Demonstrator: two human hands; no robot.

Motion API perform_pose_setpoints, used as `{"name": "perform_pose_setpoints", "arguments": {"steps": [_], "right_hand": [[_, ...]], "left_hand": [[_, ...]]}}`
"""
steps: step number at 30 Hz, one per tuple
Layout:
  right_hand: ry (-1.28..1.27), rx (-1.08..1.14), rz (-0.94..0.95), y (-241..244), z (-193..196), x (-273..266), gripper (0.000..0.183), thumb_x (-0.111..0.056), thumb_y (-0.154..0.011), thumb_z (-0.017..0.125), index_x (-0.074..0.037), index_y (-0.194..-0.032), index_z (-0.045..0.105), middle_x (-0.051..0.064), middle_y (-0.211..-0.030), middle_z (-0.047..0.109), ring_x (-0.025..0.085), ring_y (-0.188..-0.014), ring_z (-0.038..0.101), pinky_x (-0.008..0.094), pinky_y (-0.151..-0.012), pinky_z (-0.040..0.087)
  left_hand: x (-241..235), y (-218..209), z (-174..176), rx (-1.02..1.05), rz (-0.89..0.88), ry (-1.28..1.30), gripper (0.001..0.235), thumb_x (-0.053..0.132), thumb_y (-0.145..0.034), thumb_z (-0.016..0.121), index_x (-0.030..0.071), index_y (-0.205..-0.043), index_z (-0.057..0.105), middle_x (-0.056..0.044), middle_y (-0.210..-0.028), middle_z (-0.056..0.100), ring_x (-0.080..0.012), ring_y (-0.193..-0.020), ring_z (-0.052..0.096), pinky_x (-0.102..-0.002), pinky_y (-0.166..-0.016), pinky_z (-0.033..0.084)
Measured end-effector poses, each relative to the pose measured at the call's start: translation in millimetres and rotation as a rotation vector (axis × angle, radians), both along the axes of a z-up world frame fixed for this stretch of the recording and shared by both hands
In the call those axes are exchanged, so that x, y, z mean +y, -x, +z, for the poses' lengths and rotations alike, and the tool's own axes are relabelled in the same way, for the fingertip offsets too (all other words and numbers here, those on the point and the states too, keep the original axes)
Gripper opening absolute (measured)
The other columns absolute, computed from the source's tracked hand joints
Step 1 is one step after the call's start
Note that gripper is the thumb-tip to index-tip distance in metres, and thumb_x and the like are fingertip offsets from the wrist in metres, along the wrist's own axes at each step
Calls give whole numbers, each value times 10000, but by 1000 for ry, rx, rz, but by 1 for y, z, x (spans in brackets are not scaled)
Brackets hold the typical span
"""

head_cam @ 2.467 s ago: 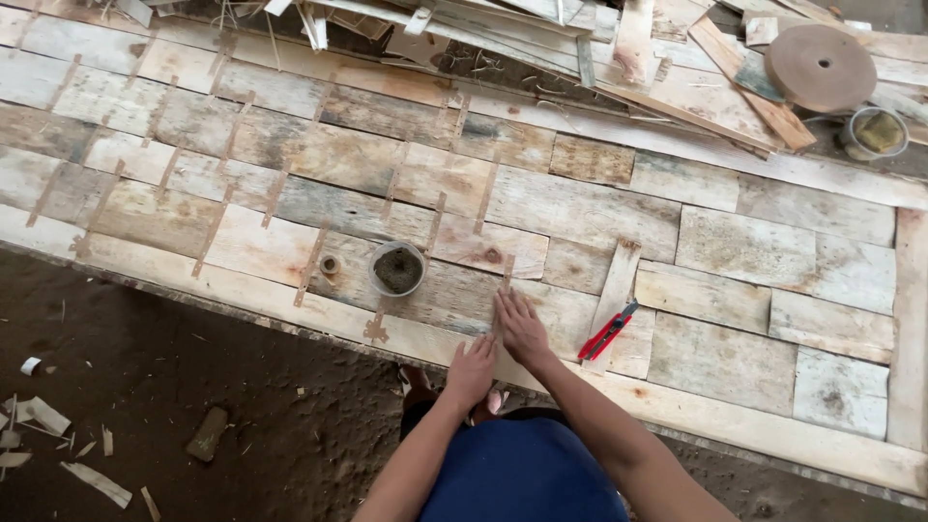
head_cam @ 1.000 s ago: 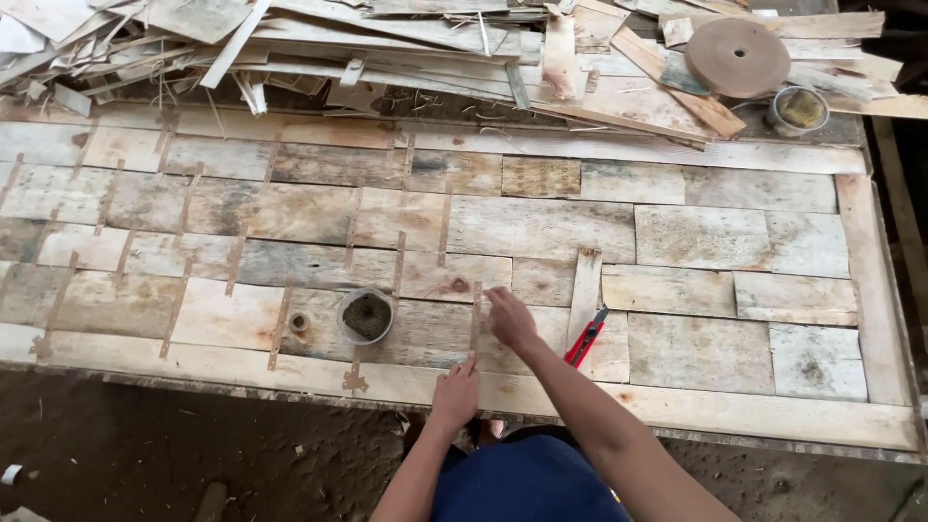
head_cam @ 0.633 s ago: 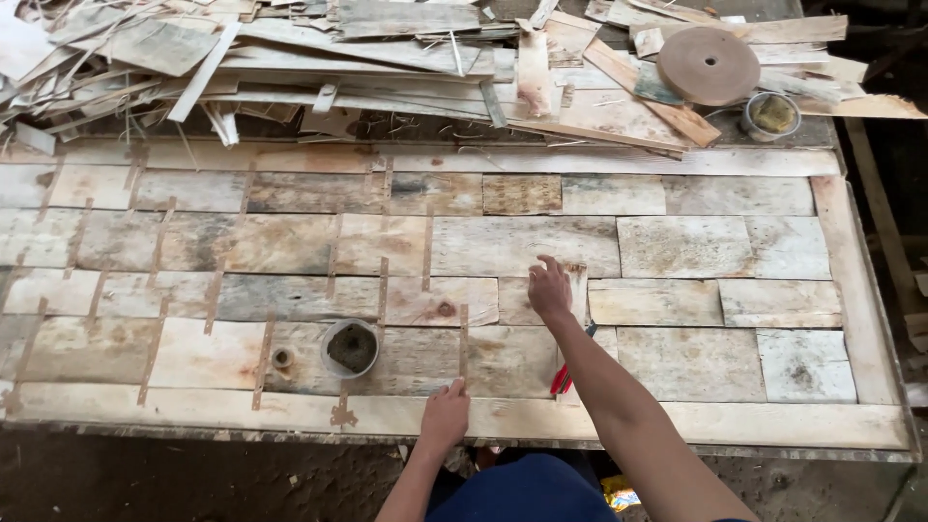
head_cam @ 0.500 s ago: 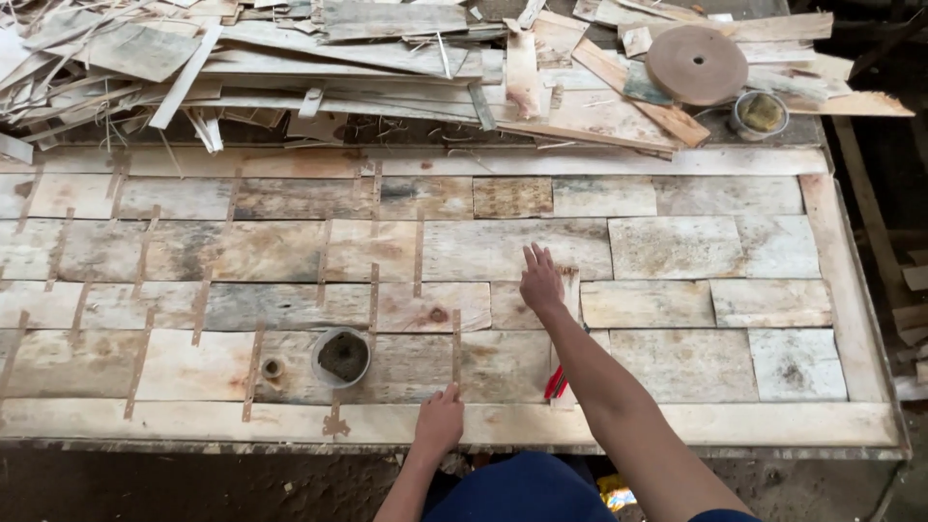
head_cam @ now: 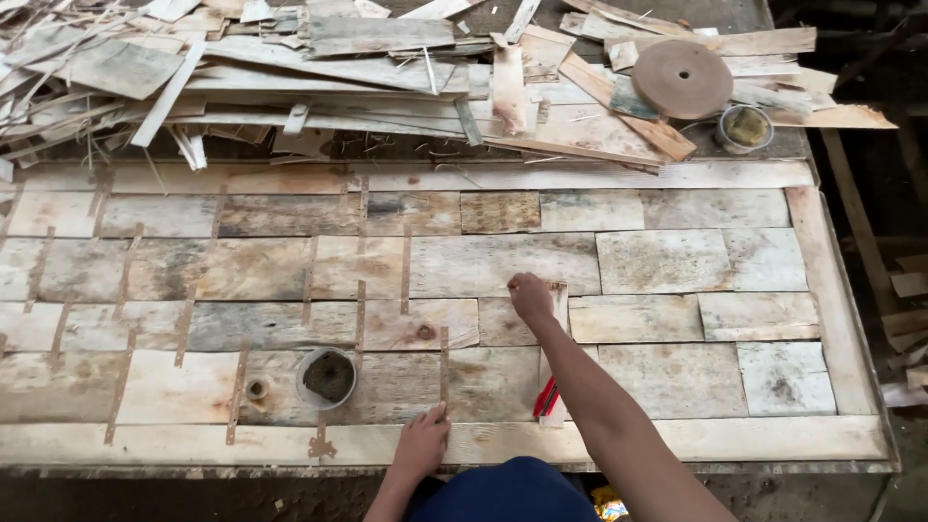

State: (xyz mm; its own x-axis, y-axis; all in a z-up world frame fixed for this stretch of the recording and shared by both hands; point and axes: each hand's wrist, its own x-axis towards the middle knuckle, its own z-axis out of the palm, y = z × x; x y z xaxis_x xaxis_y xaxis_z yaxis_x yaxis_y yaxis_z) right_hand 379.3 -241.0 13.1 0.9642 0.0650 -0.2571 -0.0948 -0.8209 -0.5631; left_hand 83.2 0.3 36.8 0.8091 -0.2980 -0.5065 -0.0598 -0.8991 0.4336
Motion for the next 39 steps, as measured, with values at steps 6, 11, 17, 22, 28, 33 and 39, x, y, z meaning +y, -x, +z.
{"name": "perform_pose_setpoints", "arguments": {"steps": [6,11,17,22,28,33,39], "right_hand": [[259,193,-174,55,56,-27,973,-764,-905,466,-64,-1559,298,196,-1571,381,393,-1410,401,577,-1088,385],[585,236,-102,91,26,-49,916,-676,-872,650,-27,-1460,381,146,-1413,496,337,-1278,498,512,-1012,455],[553,292,-92,101,30,-51,876,-607,-895,645,-30,-1485,352,174,-1422,537,344,-1324,489,518,-1051,431],[390,252,-198,98,57,-62,980,-579,-859,649,13,-1542,270,235,-1447,512,390,-1331,469,568,-1088,411],[291,198,-352,93,72,-82,919,-586,-849,649,47,-1461,386,262,-1349,574,415,-1290,536,525,-991,481],[-87,76,-342,77,85,-83,831,-518,-846,760,14,-1408,458,245,-1180,619,431,-1171,613,531,-957,509],[-137,-83,-583,65,111,-111,761,-431,-874,751,27,-1410,464,258,-1244,519,475,-1197,577,522,-1015,504]], "left_hand": [[-8,-14,-22,-131,-6,-59,232,143,-974,494,62,-909,701,-96,-1180,557,-360,-1003,544,-586,-648,565],[-24,-31,-22,-41,-4,-124,245,79,-974,434,27,-1068,654,-164,-1330,475,-375,-1059,539,-565,-792,516],[-28,-41,6,130,36,-153,254,140,-1010,396,84,-1225,519,-171,-1616,255,-379,-1328,420,-652,-985,377],[-27,-43,15,137,51,-139,212,159,-1006,417,104,-1176,530,-153,-1577,300,-367,-1293,456,-647,-978,373],[-22,-55,48,185,59,-137,181,194,-1001,549,139,-1124,669,-43,-1241,497,-282,-1177,622,-591,-1032,460],[-13,-60,12,127,182,43,184,118,-960,577,119,-859,730,-66,-1054,582,-328,-1034,685,-514,-889,553],[-4,-67,6,141,249,109,205,126,-917,613,113,-985,806,-144,-993,756,-376,-1010,727,-497,-846,600]]}}
